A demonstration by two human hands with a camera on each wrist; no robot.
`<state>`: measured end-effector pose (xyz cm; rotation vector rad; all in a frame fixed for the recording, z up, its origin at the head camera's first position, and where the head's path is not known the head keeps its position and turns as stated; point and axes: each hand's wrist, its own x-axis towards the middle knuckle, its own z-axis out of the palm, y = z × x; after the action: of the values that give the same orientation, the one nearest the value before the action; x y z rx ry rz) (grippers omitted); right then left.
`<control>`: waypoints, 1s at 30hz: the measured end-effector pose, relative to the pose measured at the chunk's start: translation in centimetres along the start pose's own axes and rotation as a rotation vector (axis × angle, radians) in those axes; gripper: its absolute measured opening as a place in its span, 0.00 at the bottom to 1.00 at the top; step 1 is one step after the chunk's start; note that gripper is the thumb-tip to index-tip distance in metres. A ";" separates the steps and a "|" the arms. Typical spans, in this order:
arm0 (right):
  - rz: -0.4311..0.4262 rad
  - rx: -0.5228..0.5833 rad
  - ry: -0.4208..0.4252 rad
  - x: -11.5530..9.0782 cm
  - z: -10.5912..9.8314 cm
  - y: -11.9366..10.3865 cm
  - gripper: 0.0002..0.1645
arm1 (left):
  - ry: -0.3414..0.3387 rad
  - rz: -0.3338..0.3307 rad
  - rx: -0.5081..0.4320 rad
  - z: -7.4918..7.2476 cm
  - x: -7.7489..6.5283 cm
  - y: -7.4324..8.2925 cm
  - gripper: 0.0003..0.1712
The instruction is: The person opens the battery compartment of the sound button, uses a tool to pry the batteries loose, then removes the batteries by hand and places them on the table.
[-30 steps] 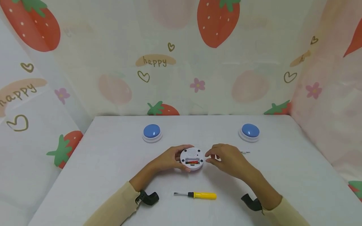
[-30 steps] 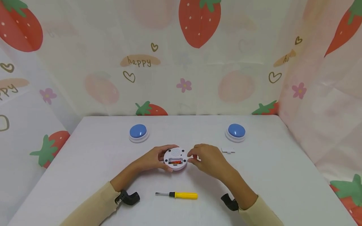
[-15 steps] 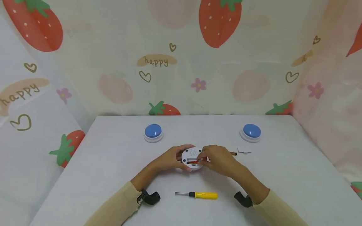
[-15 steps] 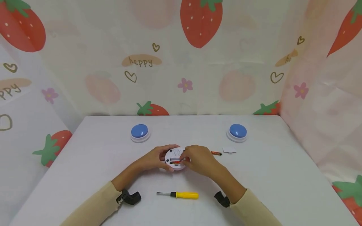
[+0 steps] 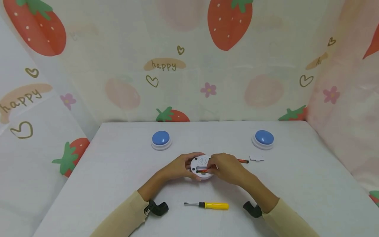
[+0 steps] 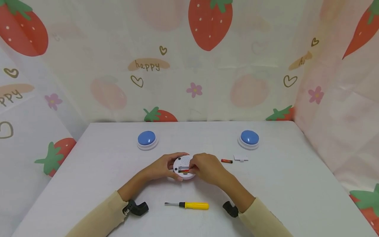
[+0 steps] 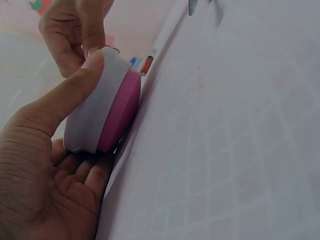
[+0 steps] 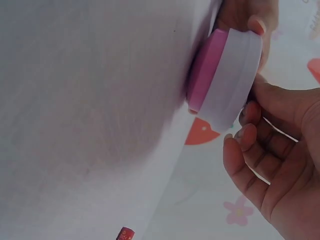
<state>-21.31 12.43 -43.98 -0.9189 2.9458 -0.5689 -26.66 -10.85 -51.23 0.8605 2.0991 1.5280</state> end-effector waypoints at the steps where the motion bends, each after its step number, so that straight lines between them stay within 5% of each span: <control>1: 0.000 -0.003 0.001 0.0 0.0 0.0 0.08 | 0.001 -0.001 0.003 0.0 0.0 0.0 0.52; 23: -0.038 -0.012 0.048 0.1 0.3 -0.1 0.05 | 0.000 -0.009 0.018 -0.1 -0.1 0.0 0.51; 30: 0.032 -0.022 0.050 -0.2 -0.6 0.1 0.07 | 0.007 -0.019 0.035 -0.1 0.0 0.1 0.51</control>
<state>-21.23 12.80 -43.44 -0.8700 3.0112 -0.5672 -26.67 -10.91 -51.10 0.8462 2.1391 1.4909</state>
